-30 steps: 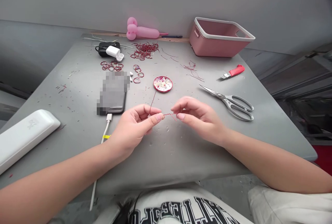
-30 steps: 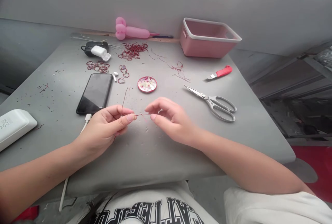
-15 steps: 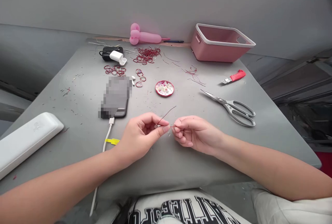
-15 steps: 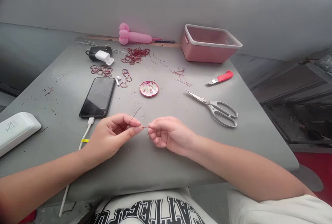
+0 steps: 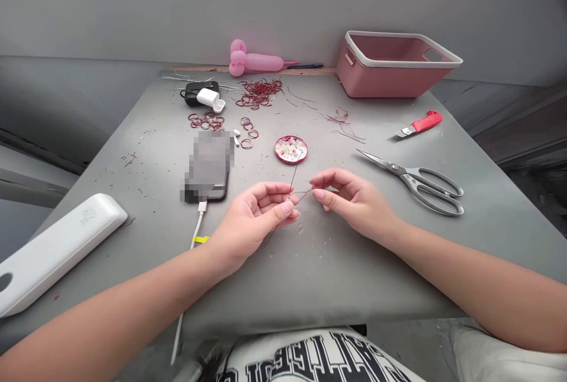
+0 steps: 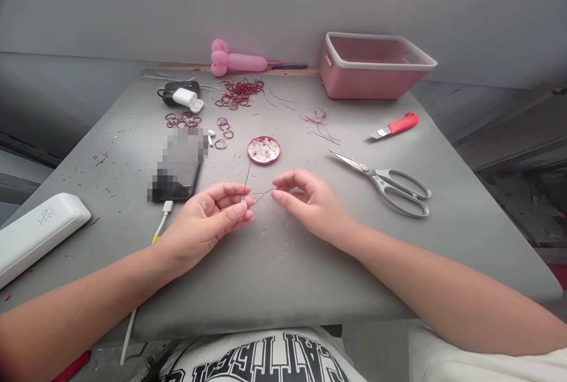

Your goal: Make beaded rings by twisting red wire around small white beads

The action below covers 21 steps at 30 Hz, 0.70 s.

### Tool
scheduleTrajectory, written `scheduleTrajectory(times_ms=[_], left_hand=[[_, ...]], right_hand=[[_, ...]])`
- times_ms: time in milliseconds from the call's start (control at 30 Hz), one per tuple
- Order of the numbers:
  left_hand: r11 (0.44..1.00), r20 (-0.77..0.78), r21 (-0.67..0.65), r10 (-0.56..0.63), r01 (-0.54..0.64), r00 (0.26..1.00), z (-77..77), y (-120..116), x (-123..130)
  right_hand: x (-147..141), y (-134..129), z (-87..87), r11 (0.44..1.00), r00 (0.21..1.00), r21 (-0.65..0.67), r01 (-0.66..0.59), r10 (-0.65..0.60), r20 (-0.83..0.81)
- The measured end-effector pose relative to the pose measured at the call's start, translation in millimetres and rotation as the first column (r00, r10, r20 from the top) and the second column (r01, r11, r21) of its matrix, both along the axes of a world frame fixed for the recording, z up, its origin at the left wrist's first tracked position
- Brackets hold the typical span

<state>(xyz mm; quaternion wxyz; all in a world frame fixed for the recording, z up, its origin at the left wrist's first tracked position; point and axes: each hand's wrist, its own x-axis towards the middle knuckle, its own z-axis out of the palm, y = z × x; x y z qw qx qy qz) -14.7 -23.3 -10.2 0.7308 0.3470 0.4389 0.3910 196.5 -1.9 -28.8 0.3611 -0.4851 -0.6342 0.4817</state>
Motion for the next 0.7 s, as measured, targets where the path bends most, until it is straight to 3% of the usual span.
scheduleTrajectory(times_ms=[100, 200, 267, 367, 467, 700], left_hand=[[0.999, -0.008, -0.005, -0.043, 0.043, 0.999, -0.4, -2, 2], [0.995, -0.009, 0.031, -0.096, 0.096, 0.995, -0.6, -5, 7], [0.989, -0.027, 0.069, -0.129, 0.13, 0.991, -0.8, -6, 12], [0.979, -0.069, 0.125, -0.152, 0.16, 0.986, -1.8, -7, 18], [0.971, -0.129, 0.189, -0.126, 0.149, 0.984, -2.7, -8, 20], [0.953, -0.217, 0.235, -0.142, 0.193, 0.966, 8.1, -10, 16]], right_hand=[[1, -2, -0.9, 0.921, 0.992, 0.389, -0.017, -0.034, 0.125], [0, -5, 2.0, 0.807, 0.988, 0.583, -0.096, 0.008, 0.151], [-1, -6, 3.3, 0.789, 0.99, 0.6, -0.133, 0.072, 0.125], [-2, -7, 3.4, 0.824, 0.986, 0.544, -0.16, 0.156, 0.055], [-3, -9, 3.8, 0.823, 0.98, 0.542, -0.169, 0.199, 0.003], [-5, -13, 11.5, 0.815, 0.987, 0.562, -0.139, 0.162, 0.009]])
